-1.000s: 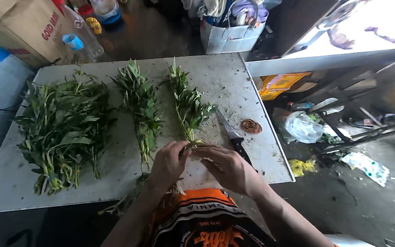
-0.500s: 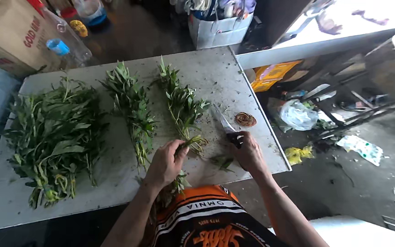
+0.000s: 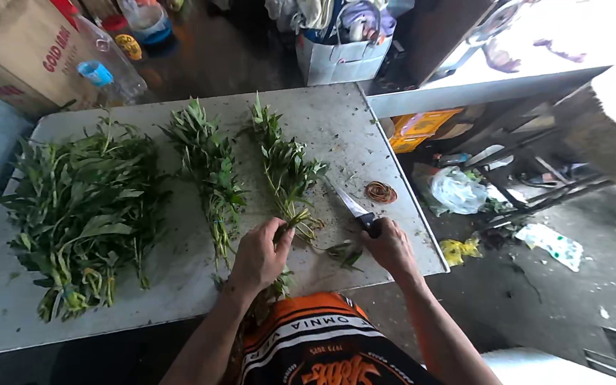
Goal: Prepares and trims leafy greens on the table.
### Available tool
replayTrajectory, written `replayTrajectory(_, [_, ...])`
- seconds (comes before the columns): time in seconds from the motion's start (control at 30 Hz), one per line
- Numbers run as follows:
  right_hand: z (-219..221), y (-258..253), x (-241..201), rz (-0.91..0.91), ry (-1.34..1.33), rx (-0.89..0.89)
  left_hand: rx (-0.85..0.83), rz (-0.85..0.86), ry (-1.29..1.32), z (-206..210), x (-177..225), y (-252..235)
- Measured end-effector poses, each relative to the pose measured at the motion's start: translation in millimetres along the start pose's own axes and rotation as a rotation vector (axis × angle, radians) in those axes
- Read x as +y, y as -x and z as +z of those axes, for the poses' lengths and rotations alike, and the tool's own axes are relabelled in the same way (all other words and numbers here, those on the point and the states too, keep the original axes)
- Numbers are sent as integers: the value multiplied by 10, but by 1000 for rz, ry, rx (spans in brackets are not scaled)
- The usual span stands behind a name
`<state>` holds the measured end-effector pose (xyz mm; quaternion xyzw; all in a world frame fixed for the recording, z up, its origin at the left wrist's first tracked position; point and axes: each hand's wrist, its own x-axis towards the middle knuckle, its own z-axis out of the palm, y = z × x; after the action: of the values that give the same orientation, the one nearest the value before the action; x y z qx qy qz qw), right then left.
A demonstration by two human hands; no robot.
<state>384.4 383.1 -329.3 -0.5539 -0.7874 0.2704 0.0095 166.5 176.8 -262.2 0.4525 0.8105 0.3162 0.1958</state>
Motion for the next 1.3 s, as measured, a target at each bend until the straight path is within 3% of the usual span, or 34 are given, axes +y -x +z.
replayTrajectory(0.1, [-134,143,-16,-35,-99,20,-38,-43,-2,-2,52,19])
replayTrajectory(0.37, [-140,622,-496,-524,-190,-95,-35,33,-85,142,124,11])
replayTrajectory(0.6, [-9,613,-704,-672,-194,44,-34,20,-113,62,165,-7])
replayTrajectory(0.73, [20,600,-761,-654,-151,20,98,110,-122,112,146,-9])
replayTrajectory(0.87, [-52,318,-445,-284,-44,-258,309,213,-145,-59,151,83])
replayTrajectory(0.93, [-148,190,-203,-179,-30,-301,376,262,-128,-265,160,106])
replayTrajectory(1.17, [-352,133,-310,-291,-170,-185,322,288,-88,-554,94,85])
replayTrajectory(1.3, [-360,495,-772,-630,-284,-41,319,255,-215,-555,102,100])
